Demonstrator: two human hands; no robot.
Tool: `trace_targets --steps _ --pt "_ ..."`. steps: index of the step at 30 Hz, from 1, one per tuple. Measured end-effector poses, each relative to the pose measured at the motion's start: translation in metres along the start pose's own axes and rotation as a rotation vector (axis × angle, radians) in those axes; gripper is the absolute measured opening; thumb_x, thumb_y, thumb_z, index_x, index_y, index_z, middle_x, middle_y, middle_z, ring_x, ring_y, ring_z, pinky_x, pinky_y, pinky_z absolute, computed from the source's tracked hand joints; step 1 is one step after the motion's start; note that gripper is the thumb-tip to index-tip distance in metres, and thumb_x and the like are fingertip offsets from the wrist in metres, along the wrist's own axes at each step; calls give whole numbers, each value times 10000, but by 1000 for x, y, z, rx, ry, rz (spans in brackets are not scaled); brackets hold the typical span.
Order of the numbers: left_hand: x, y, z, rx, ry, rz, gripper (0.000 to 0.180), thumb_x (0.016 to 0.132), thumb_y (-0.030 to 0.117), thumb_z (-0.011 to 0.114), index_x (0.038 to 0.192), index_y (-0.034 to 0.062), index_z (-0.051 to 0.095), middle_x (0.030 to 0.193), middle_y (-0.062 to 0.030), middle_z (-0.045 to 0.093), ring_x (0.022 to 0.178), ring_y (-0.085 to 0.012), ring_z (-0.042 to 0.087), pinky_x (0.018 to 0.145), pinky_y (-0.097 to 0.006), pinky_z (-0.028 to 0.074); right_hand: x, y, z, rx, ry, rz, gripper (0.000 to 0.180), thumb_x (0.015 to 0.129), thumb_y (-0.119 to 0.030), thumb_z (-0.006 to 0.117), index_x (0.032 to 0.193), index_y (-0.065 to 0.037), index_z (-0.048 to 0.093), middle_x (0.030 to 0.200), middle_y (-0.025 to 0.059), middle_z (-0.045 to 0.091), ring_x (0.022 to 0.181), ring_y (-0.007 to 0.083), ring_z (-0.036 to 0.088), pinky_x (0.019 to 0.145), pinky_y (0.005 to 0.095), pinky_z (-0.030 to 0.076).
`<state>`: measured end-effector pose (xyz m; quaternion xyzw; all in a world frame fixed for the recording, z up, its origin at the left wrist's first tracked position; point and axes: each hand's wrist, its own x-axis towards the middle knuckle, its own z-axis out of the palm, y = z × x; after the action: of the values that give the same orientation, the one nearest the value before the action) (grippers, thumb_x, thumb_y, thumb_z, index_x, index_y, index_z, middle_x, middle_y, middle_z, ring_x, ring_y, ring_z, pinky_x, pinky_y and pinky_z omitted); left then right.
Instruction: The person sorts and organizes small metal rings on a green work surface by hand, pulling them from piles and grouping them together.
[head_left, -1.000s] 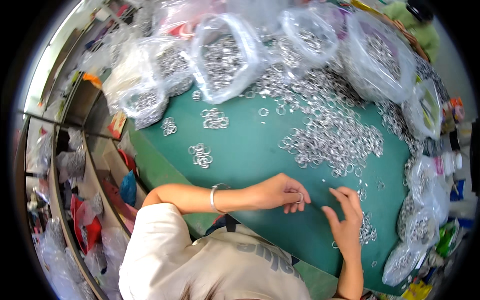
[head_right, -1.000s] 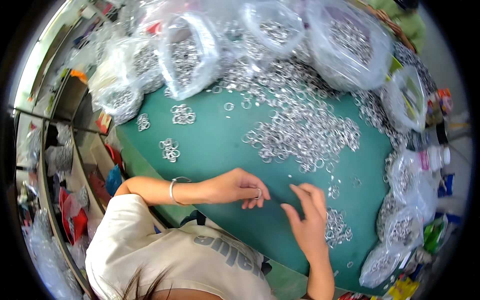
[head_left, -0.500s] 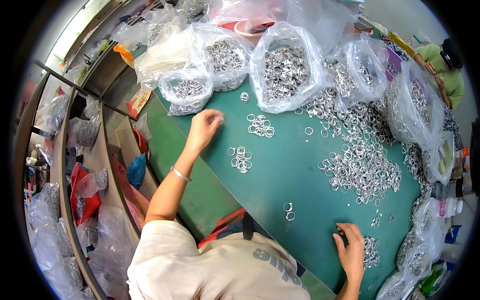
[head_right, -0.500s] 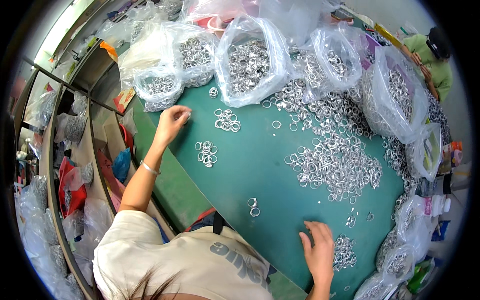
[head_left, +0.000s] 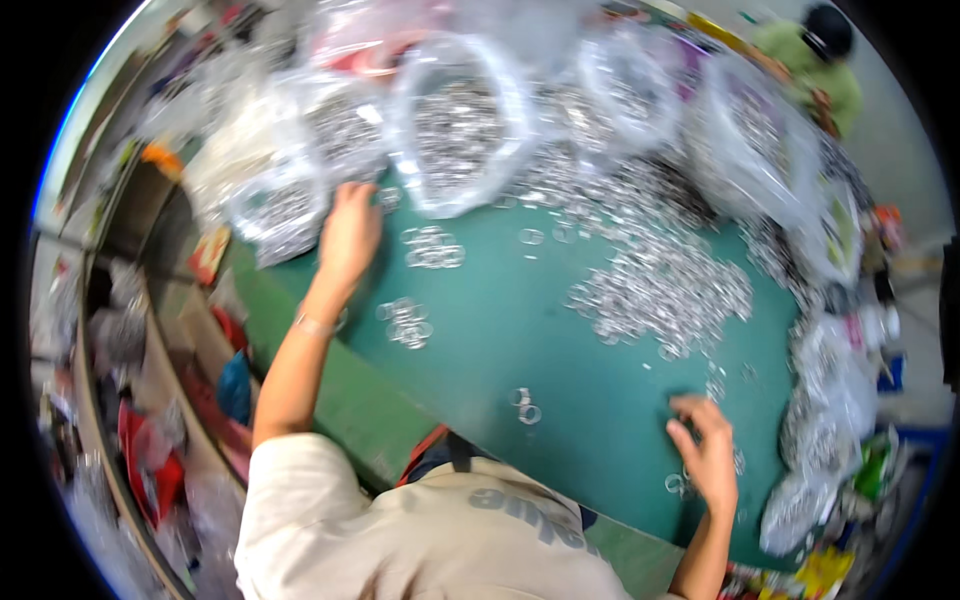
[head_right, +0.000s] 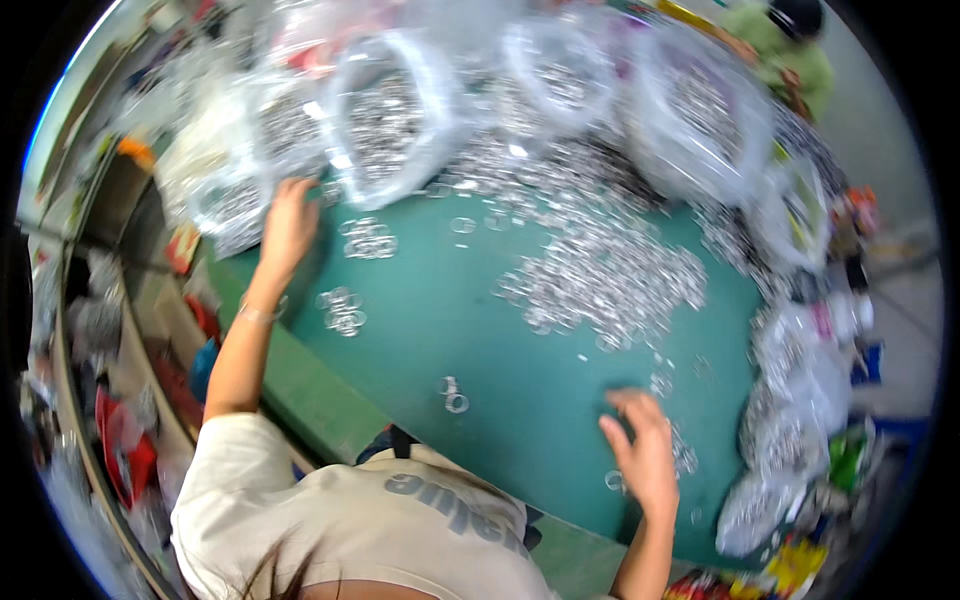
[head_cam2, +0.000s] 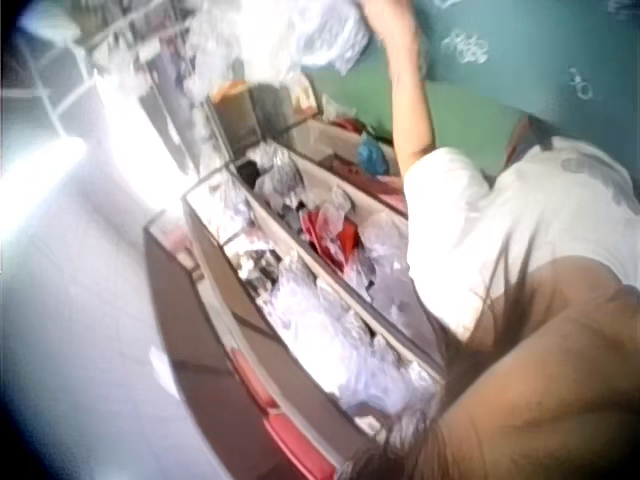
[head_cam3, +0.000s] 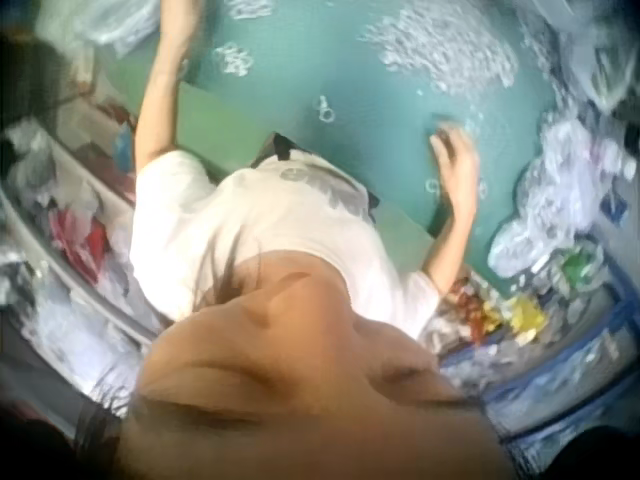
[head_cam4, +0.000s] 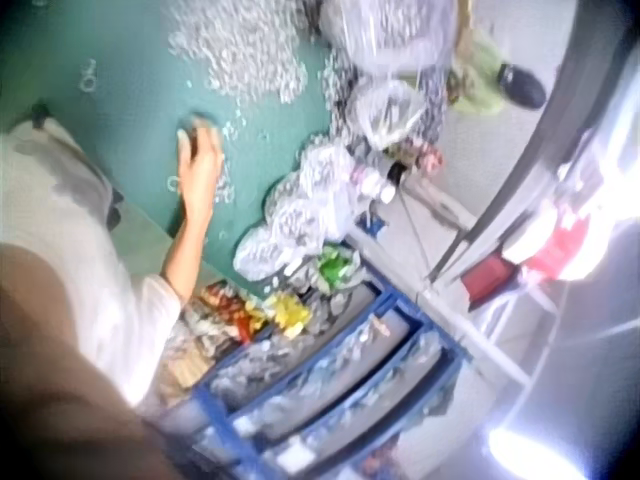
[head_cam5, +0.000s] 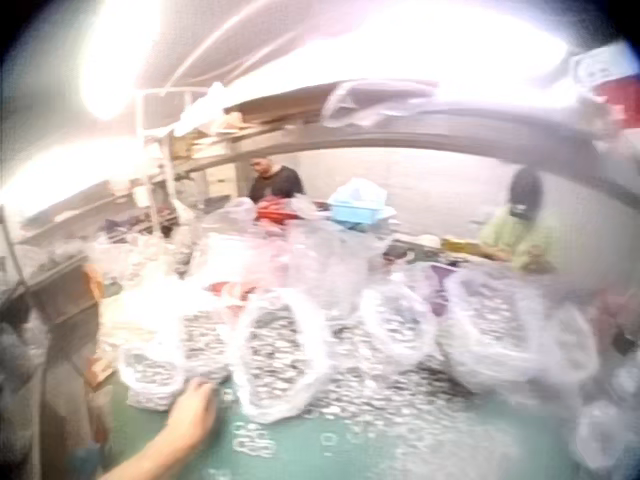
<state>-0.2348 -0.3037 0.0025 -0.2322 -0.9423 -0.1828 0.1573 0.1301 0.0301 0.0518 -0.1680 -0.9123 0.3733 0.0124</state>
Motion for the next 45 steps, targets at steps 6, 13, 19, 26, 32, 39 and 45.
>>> trace_targets --steps 6,13,19,26,32,39,45 --pt "-40 165 -24 -607 -435 497 379 786 6 644 1149 70 552 1150 -143 523 1061 -292 545 854 -345 468 74 46 -20 -230 281 -105 856 604 -300 836 1351 -147 447 1412 175 361 1300 400 320 1071 463 270" --pt "-38 270 75 -337 -363 844 590 735 155 730 1265 90 479 1286 -138 432 1252 -370 358 969 -468 365 91 50 11 -224 203 -238 393 701 -114 756 1057 -63 599 1148 91 543 1140 308 473 901 431 416" --pt "-30 249 82 -284 -396 902 428 736 99 677 1139 88 533 1190 -87 485 1148 -297 436 875 -418 394 56 61 -4 97 287 -228 136 740 46 678 855 5 617 939 88 614 848 223 597 648 322 481" --pt "4 243 82 -634 -283 617 262 781 -22 597 1035 37 571 1014 -107 559 976 -315 506 847 -379 429 59 80 -30 -52 479 118 140 813 -17 652 951 5 641 919 81 605 729 140 564 617 262 447" --pt "-17 285 86 -400 -282 783 360 777 67 626 1134 78 578 1295 -116 450 1204 -322 406 915 -473 367 103 71 -9 -334 443 -1 206 770 -135 703 911 1 638 934 147 607 918 320 555 821 409 437" --pt "-8 278 98 -23 -415 982 346 757 35 582 1099 82 590 1194 -93 507 1148 -282 454 956 -482 340 87 87 -31 -447 342 111 155 735 -104 716 855 -40 640 831 98 617 856 281 563 750 382 417" --pt "-13 288 85 -246 -398 857 375 741 16 592 1112 66 573 1182 -93 503 1124 -271 453 884 -423 359 100 77 -19 -300 430 -194 141 729 -66 696 858 -43 647 934 84 586 934 281 530 801 381 414"
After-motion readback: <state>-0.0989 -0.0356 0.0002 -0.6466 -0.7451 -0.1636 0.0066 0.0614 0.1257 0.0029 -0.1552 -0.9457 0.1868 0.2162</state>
